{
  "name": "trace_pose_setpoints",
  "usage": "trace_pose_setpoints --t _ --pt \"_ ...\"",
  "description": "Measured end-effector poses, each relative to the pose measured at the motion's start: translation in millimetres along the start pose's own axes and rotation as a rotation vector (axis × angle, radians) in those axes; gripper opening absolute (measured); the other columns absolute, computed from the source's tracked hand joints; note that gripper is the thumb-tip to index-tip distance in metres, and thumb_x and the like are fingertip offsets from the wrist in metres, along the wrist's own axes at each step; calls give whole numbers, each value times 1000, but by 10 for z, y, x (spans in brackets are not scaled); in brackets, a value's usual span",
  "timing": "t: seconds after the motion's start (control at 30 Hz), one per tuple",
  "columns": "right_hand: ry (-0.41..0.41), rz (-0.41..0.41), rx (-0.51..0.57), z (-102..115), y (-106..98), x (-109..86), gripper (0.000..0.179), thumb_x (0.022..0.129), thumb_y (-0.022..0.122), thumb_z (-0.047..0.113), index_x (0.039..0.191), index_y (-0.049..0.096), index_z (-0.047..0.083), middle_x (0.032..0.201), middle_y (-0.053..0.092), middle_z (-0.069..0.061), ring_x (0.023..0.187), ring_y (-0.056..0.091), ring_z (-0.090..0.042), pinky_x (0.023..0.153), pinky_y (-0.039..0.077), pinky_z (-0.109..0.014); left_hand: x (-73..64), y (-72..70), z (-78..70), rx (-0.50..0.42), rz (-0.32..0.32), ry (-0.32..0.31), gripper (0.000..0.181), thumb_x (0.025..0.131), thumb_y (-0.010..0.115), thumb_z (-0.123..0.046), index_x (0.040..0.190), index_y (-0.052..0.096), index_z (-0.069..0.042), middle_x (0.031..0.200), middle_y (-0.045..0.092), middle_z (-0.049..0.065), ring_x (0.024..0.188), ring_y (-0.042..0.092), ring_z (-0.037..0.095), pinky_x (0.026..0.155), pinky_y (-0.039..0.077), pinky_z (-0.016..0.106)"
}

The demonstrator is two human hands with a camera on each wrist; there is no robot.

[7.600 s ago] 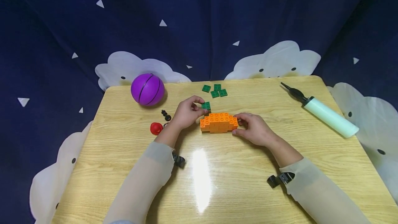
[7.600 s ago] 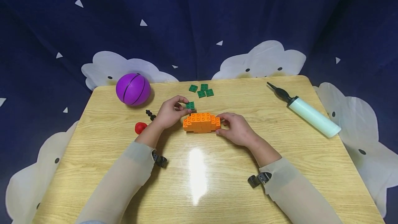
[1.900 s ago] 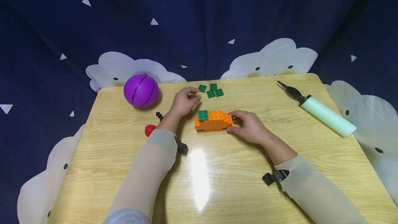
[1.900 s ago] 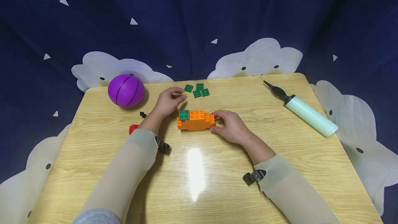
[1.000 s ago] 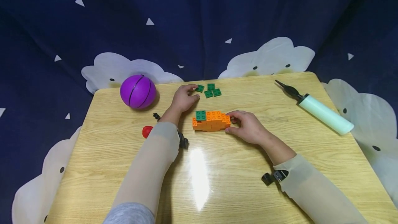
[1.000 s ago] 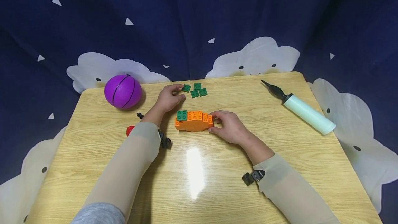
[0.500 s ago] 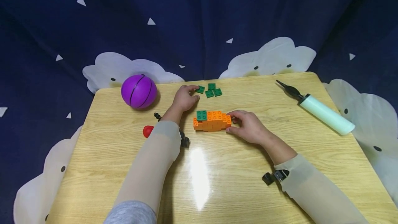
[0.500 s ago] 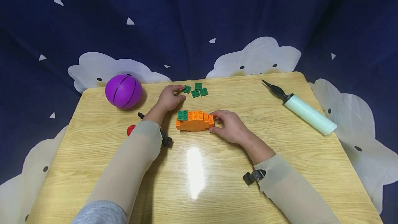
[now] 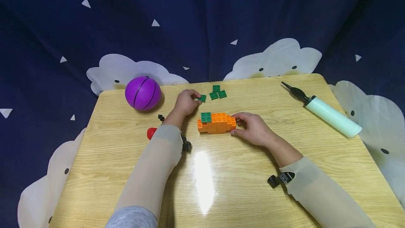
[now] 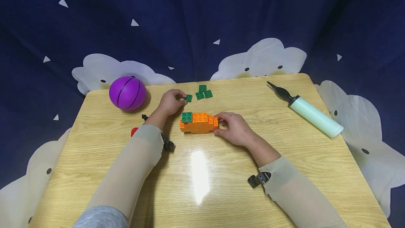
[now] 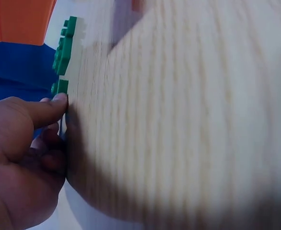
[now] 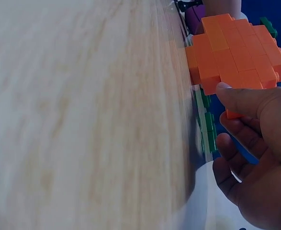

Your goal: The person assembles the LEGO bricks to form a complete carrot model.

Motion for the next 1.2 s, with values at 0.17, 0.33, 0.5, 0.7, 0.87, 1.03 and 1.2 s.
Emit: trace_pose_setpoints --t 0.17,0.33,0.5,0.7,0.87,1.03,1.2 --pt "-2 1 -3 4 1 1 52 88 86 23 133 66 5 119 70 -8 101 64 -23 88 53 -42 -40 20 2 6 12 26 11 97 75 -14 105 71 -8 130 51 12 120 52 30 109 41 41" --pt "-7 -4 -3 26 -2 -1 52 88 85 22 133 66 4 118 70 -9 101 64 -24 88 53 -43 -79 -7 -10 -15 -11 61 12 98 74 -14 105 70 -7 140 52 12 127 53 30 110 42 41" --pt "-9 -6 -10 22 6 -3 52 87 86 22 132 66 5 117 70 -8 100 64 -23 87 54 -42 -135 -25 -14 -64 -16 75 13 97 75 -14 107 70 -8 140 61 8 111 61 25 100 49 39" --pt "-7 -12 -17 20 2 -4 52 87 86 22 132 66 4 113 70 -8 98 63 -24 85 52 -41 -231 -51 -24 -134 -30 75 12 96 77 -15 106 70 -12 117 70 6 87 64 20 81 53 37" --pt "1 -7 -21 22 -2 -8 52 87 86 22 132 66 5 114 70 -8 100 64 -24 87 53 -42 -312 -74 -68 -130 -47 94 14 95 78 -19 107 70 -15 98 66 4 78 59 19 67 49 32" --pt "7 -7 -27 22 -2 -12 52 88 86 22 132 66 4 112 70 -8 99 63 -24 86 52 -42 -397 -108 -139 -151 -44 109 17 95 78 -21 108 69 -16 89 64 5 71 56 19 60 47 32" --pt "19 -6 -21 21 9 -11 51 88 85 22 132 66 5 114 70 -8 100 63 -24 87 52 -41 -465 -144 -178 -186 -53 124 20 95 78 -20 113 68 -18 93 64 6 72 54 19 57 45 31"
Point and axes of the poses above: each hand's wrist, its own x-axis towards the middle knuckle, its own y-axis out of the palm, z = x × y, the point moved 6 cm from there along x, towards the middle knuckle
